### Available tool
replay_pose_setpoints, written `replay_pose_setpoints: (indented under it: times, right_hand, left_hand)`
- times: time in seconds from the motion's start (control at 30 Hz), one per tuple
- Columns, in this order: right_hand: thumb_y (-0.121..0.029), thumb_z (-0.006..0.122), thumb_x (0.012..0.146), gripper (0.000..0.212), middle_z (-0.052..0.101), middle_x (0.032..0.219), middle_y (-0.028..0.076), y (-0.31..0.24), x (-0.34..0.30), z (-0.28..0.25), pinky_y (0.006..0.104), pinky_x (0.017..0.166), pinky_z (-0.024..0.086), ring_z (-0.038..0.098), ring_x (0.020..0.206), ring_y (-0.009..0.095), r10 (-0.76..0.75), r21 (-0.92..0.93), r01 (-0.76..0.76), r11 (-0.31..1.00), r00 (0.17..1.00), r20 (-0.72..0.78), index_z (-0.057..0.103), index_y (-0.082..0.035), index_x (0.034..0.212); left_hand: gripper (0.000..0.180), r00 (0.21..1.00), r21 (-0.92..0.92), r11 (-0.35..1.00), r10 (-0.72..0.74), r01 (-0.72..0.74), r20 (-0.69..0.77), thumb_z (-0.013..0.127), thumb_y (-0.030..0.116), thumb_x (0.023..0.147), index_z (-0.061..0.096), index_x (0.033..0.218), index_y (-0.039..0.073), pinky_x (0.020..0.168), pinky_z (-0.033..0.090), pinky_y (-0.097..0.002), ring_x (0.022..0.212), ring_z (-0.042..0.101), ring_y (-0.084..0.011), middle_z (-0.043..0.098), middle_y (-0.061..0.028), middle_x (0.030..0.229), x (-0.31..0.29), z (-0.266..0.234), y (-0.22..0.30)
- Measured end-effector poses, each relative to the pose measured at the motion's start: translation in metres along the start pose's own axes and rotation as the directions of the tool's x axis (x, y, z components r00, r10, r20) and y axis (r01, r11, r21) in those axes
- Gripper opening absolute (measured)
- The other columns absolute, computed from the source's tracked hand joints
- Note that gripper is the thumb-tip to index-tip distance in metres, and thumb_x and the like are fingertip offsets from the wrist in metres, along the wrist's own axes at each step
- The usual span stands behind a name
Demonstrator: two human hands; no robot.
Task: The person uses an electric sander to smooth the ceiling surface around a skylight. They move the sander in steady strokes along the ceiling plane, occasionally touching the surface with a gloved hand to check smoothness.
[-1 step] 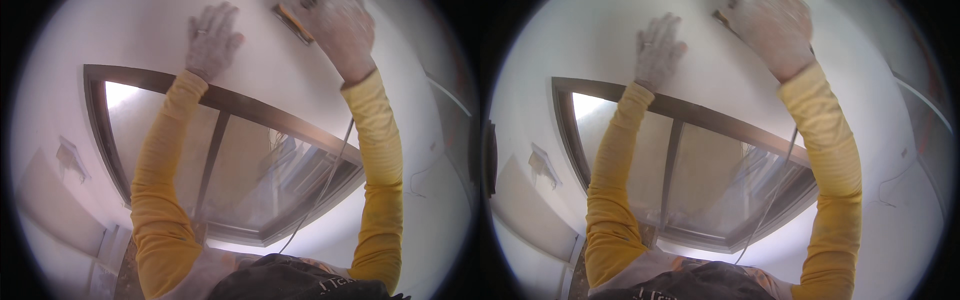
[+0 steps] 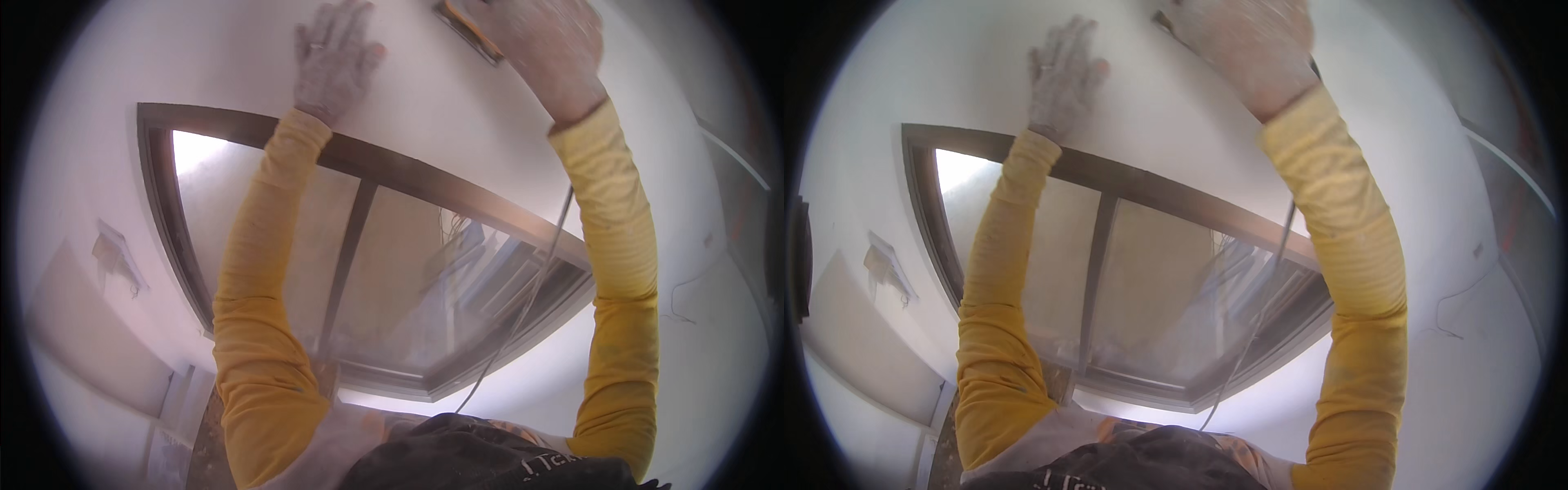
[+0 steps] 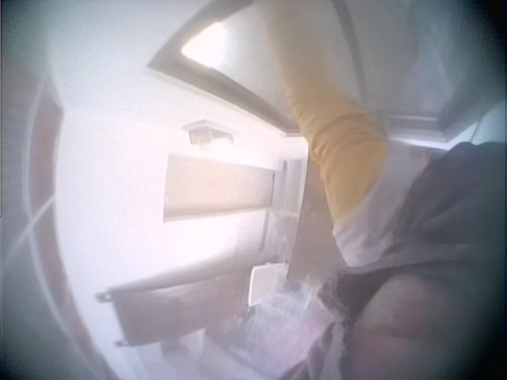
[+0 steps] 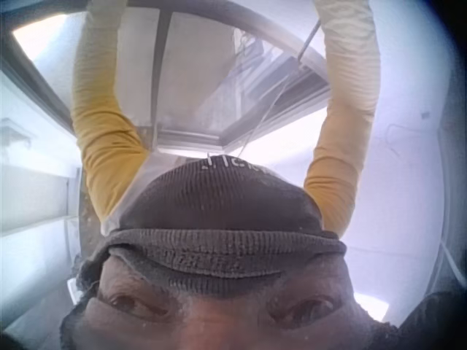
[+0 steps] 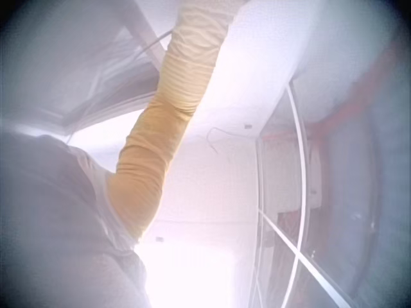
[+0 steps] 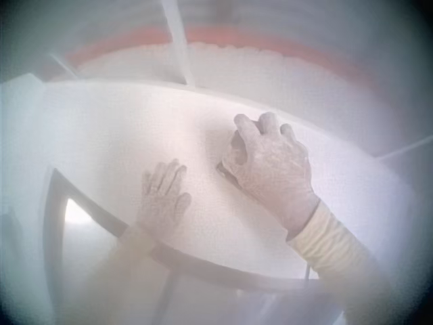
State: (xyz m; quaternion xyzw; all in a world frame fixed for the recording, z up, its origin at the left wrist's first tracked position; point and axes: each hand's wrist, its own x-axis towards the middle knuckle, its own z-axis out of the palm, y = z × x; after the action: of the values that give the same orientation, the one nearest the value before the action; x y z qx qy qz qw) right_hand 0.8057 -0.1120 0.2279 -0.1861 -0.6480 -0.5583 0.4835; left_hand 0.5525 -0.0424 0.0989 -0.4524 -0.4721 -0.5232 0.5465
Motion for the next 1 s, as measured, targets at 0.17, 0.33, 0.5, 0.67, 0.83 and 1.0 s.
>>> replay_pose_setpoints:
  times: [0.17, 0.33, 0.5, 0.67, 0.83, 1.0]
  right_hand:
    - [-0.023, 0.063, 0.095, 0.023, 0.063, 0.107, 0.019, -0.071, 0.041, 0.004, 0.0480, 0.079, 0.058, 0.065, 0.093, 0.036, -0.082, 0.168, 0.084, 0.982, 0.996, -0.017, 0.063, -0.004, 0.109]
    - [-0.018, 0.061, 0.095, 0.023, 0.062, 0.108, 0.019, -0.115, 0.040, 0.007, 0.0474, 0.083, 0.056, 0.065, 0.097, 0.035, -0.224, 0.273, 0.200, 0.941, 0.973, 0.061, 0.062, -0.002, 0.111]
    - [-0.016, 0.064, 0.092, 0.027, 0.062, 0.110, 0.017, -0.153, 0.013, 0.017, 0.0425, 0.082, 0.056, 0.064, 0.097, 0.031, -0.416, 0.359, 0.371, 0.856, 0.908, 0.051, 0.063, -0.004, 0.117]
    - [-0.029, 0.073, 0.086, 0.027, 0.064, 0.106, 0.007, -0.202, -0.021, 0.046, 0.0413, 0.065, 0.058, 0.066, 0.091, 0.025, -0.501, 0.085, 0.519, 0.851, 0.849, -0.168, 0.067, -0.016, 0.109]
    - [-0.023, 0.068, 0.085, 0.013, 0.059, 0.100, 0.005, -0.174, -0.068, 0.028, 0.0365, 0.063, 0.053, 0.059, 0.088, 0.023, -0.441, 0.124, 0.459, 0.880, 0.885, -0.149, 0.064, -0.016, 0.095]
    - [-0.019, 0.070, 0.081, 0.017, 0.056, 0.102, 0.003, -0.109, -0.116, 0.016, 0.0357, 0.065, 0.056, 0.057, 0.085, 0.022, -0.283, 0.196, 0.319, 0.927, 0.940, -0.191, 0.065, -0.019, 0.098]
  left_hand:
    - [0.070, 0.983, 0.338, 0.936, -0.142, 0.095, 0.117, 0.045, 0.037, 0.107, 0.025, 0.164, 0.004, 0.125, 0.011, -0.0635, 0.159, 0.017, -0.0404, 0.024, -0.0173, 0.171, -0.006, -0.030, -0.072]
    - [0.067, 0.984, 0.467, 0.884, -0.103, 0.023, 0.147, 0.045, 0.036, 0.107, 0.027, 0.164, 0.005, 0.126, 0.013, -0.0605, 0.160, 0.015, -0.0385, 0.023, -0.0160, 0.172, -0.020, -0.019, -0.126]
    - [0.066, 0.985, 0.338, 0.935, -0.148, 0.111, 0.085, 0.045, 0.042, 0.107, 0.030, 0.163, 0.012, 0.125, 0.014, -0.0618, 0.158, 0.020, -0.0382, 0.027, -0.0119, 0.171, -0.029, -0.029, -0.175]
    - [0.065, 0.980, 0.151, 0.969, -0.196, 0.196, -0.018, 0.045, 0.049, 0.107, 0.033, 0.163, 0.019, 0.123, 0.015, -0.0631, 0.157, 0.024, -0.0379, 0.031, -0.0079, 0.170, -0.031, -0.023, -0.219]
    - [0.065, 0.972, 0.118, 0.967, -0.217, 0.227, -0.089, 0.044, 0.055, 0.106, 0.035, 0.163, 0.025, 0.121, 0.016, -0.0645, 0.156, 0.027, -0.0377, 0.033, -0.0054, 0.169, -0.018, -0.007, -0.204]
    - [0.071, 0.982, 0.064, 0.985, -0.155, 0.162, -0.105, 0.044, 0.063, 0.104, 0.035, 0.163, 0.024, 0.121, 0.011, -0.0672, 0.156, 0.024, -0.0423, 0.033, -0.0130, 0.168, 0.000, 0.007, -0.133]
